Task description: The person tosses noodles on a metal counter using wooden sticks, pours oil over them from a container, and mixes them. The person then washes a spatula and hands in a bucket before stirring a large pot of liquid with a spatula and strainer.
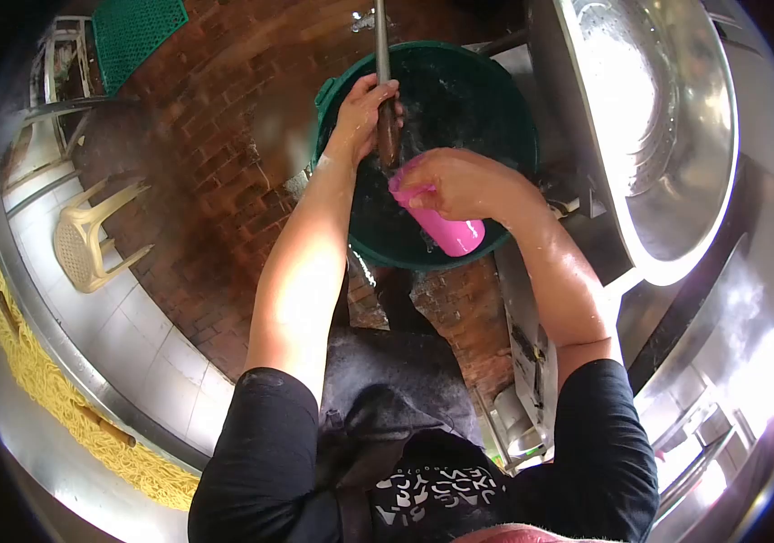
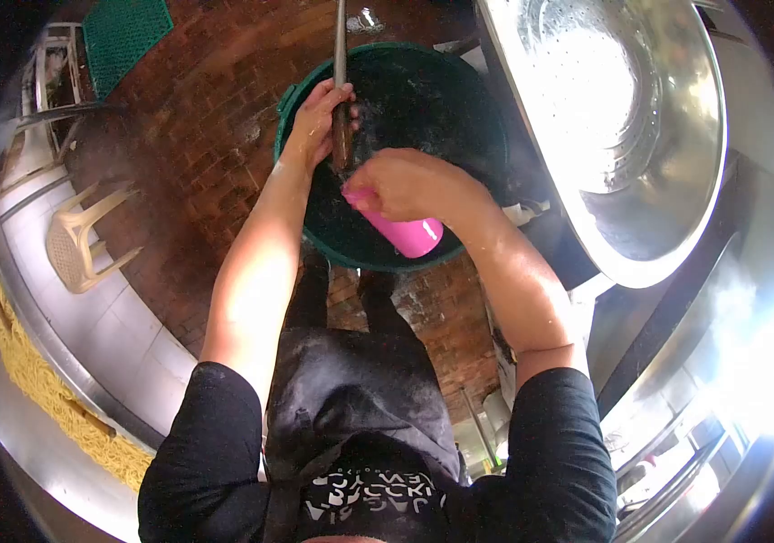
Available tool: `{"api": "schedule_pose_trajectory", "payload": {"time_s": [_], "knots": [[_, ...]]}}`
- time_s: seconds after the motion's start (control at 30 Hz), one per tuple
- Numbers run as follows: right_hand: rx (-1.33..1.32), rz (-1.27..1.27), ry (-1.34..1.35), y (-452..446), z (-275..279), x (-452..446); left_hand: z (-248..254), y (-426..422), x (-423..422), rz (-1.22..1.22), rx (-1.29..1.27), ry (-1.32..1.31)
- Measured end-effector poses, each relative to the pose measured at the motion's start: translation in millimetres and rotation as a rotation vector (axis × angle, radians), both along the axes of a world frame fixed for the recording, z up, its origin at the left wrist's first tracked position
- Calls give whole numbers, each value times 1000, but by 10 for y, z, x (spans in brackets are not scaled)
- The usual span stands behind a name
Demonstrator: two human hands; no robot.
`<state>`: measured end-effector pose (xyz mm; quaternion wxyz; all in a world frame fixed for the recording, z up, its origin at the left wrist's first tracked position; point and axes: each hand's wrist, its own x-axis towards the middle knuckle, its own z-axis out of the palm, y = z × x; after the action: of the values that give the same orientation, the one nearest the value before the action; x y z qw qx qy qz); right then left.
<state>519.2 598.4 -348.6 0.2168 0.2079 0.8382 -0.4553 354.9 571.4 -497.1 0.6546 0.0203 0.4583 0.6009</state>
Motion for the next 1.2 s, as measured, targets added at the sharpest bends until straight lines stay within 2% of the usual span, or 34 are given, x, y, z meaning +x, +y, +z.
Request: {"api": "schedule_pose_trajectory", "payload": {"time_s": [0.1, 0.2, 0.27, 0.33, 0.4, 0.5, 0.6, 0.7, 0.77, 0.87, 0.97, 1.03, 1.07, 1.13, 1.2], "knots": [[-62, 90, -53, 126, 358, -296, -30, 209, -37, -10, 47, 78], [-96, 110, 101, 118, 315, -421, -26, 333, -85, -96, -39, 277], [-154, 109, 161, 121, 393, -515, 23, 320, -164, -307, -102, 663], [-227, 100, 230, 164, 446, -561, 52, 315, -159, -304, -169, 783], [-247, 13, 254, 183, 478, -571, 46, 307, -58, -86, -238, 629], [-283, -58, 293, 237, 380, -535, 25, 347, -77, -19, -212, 445], [-281, -127, 292, 269, 284, -338, 120, 380, -93, -56, -218, 440], [-145, -44, -29, 303, 143, 9, 194, 358, -224, -110, -352, 225], [-67, -38, -184, 282, -296, 266, 254, 325, -328, -114, -376, 151], [0, -81, -209, 146, -1527, 660, 117, 259, -325, -24, -298, 47], [86, -32, -238, 3, -2148, 695, 59, 227, -302, 22, -189, 52], [101, 65, -176, -87, -2750, 756, 88, 137, -294, 19, -143, 33], [110, 115, -143, -119, -2914, 742, 119, 103, -277, 5, -157, 58], [178, 42, -249, -218, -2884, 595, 153, 54, -265, -20, -186, 109], [205, -24, -319, -361, -2889, 501, 114, 15, -350, -22, -211, 16]]}}
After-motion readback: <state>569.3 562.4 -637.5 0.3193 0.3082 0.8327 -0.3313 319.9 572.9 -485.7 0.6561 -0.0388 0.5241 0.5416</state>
